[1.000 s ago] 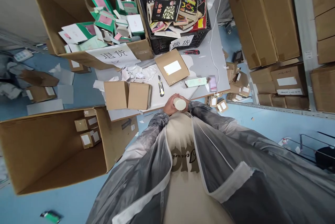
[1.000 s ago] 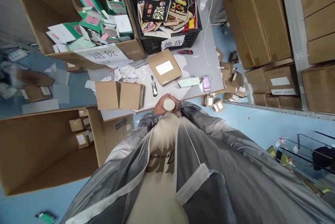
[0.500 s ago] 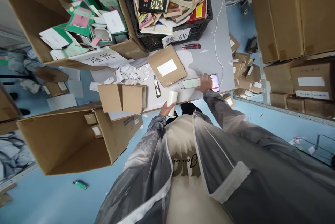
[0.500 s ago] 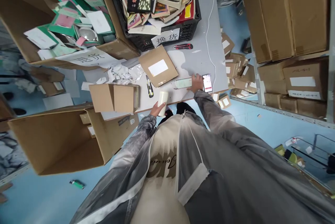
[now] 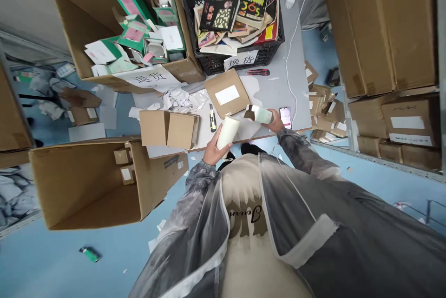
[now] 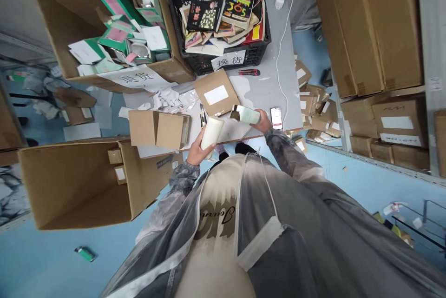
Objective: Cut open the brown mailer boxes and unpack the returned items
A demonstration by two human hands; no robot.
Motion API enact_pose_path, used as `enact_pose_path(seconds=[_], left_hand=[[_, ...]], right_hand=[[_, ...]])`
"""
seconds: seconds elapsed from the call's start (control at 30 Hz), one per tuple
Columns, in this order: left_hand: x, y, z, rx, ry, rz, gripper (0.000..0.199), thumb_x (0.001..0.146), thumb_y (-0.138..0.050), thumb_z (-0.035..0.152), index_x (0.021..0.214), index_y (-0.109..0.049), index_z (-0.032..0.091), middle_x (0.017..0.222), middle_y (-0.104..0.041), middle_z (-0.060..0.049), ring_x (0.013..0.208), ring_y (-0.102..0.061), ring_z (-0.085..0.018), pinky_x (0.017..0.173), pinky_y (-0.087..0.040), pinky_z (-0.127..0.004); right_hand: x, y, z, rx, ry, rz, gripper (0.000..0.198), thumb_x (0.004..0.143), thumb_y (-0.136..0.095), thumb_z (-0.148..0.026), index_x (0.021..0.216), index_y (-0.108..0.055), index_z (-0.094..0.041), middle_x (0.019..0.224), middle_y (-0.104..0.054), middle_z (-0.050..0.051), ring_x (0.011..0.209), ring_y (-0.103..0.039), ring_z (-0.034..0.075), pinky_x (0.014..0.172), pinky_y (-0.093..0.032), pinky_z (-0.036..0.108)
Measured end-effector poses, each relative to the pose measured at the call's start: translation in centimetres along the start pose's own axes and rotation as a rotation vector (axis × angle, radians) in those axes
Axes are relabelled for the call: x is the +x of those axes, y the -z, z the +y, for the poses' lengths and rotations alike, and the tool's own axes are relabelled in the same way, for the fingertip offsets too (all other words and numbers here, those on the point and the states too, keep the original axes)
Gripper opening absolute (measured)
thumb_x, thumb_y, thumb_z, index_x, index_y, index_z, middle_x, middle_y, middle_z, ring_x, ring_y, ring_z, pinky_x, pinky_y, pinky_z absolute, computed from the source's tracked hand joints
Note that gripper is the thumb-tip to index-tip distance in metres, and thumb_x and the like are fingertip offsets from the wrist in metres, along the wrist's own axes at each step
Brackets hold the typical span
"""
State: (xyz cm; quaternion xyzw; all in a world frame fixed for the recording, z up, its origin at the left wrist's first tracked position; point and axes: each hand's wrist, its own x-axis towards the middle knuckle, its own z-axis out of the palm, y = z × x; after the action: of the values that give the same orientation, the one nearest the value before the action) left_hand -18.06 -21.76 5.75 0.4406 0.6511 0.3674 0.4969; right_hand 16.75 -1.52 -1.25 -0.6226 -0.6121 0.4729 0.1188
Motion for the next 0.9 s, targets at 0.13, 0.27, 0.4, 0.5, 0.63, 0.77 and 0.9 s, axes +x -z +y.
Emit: enact_pose_path(seconds=[0.13, 0.27, 0.4, 0.5, 0.63, 0.77, 0.9], left_hand=[[-1.3, 3.2, 4.8, 0.169, -0.232, -0.083, 0.104, 0.112, -0.078, 0.074, 0.195, -0.046, 0.019, 0.18, -0.068, -0.024, 0.157, -0.074, -0.044, 0.132, -0.064, -0.053], [-3.2, 6.2, 9.4, 0.469, -0.342, -0.135, 0.079, 0.116, -0.071, 0.059, 0.188, -0.063, 0.027, 0.176, -0.073, -0.017, 0.153, -0.077, -0.04, 0.121, -0.067, -0.046], [-5.9, 9.3, 12.6, 0.782, -0.336, -0.113, 0.074, 0.111, -0.074, 0.049, 0.185, -0.071, 0.039, 0.167, -0.077, -0.011, 0.13, -0.084, -0.035, 0.095, -0.07, -0.04], [-7.7, 10.5, 13.5, 0.912, -0.357, -0.129, 0.071, 0.107, -0.077, 0.042, 0.178, -0.079, 0.042, 0.164, -0.078, -0.012, 0.124, -0.084, -0.037, 0.086, -0.067, -0.042], [-8.3, 10.3, 12.7, 0.754, -0.439, -0.048, 0.056, 0.113, -0.072, 0.055, 0.162, -0.09, 0.035, 0.149, -0.086, -0.014, 0.118, -0.085, -0.037, 0.086, -0.066, -0.044], [-7.7, 9.1, 11.5, 0.32, -0.464, 0.244, 0.078, 0.131, -0.029, 0.068, 0.134, -0.096, 0.027, 0.123, -0.088, -0.013, 0.113, -0.085, -0.032, 0.097, -0.066, -0.043], [-7.4, 7.2, 11.9, 0.222, -0.438, 0.527, 0.094, 0.128, -0.018, 0.083, 0.148, -0.088, 0.023, 0.147, -0.076, -0.021, 0.132, -0.078, -0.04, 0.117, -0.061, -0.055]], right_hand=[[-3.7, -0.9, -2.3, 0.038, 0.219, 0.064, 0.061, 0.083, -0.102, -0.036, 0.135, -0.076, -0.021, 0.152, -0.075, 0.021, 0.152, -0.068, 0.039, 0.142, -0.052, 0.056], [-5.9, -1.9, -3.9, 0.009, 0.428, 0.21, 0.062, 0.082, -0.097, -0.028, 0.138, -0.072, -0.023, 0.154, -0.072, 0.021, 0.154, -0.07, 0.041, 0.143, -0.054, 0.066], [-8.2, -1.8, -5.7, -0.094, 0.519, 0.339, 0.065, 0.085, -0.091, -0.02, 0.146, -0.069, -0.024, 0.171, -0.06, 0.024, 0.166, -0.063, 0.042, 0.146, -0.052, 0.073], [-10.9, -1.2, -7.8, -0.15, 0.583, 0.369, 0.065, 0.084, -0.088, -0.014, 0.145, -0.07, -0.023, 0.183, -0.049, 0.025, 0.176, -0.056, 0.047, 0.148, -0.048, 0.078], [-14.6, -1.3, -11.3, -0.204, 0.659, 0.324, 0.067, 0.085, -0.085, -0.01, 0.149, -0.071, -0.026, 0.183, -0.052, 0.023, 0.178, -0.055, 0.048, 0.147, -0.051, 0.079], [-17.3, -3.4, -14.1, -0.2, 0.763, 0.296, 0.071, 0.09, -0.084, -0.013, 0.157, -0.067, -0.028, 0.168, -0.063, 0.022, 0.169, -0.064, 0.045, 0.143, -0.056, 0.076], [-18.6, -6.0, -14.9, -0.201, 0.782, 0.326, 0.071, 0.09, -0.084, -0.014, 0.157, -0.067, -0.027, 0.159, -0.069, 0.021, 0.161, -0.069, 0.043, 0.14, -0.06, 0.074]])
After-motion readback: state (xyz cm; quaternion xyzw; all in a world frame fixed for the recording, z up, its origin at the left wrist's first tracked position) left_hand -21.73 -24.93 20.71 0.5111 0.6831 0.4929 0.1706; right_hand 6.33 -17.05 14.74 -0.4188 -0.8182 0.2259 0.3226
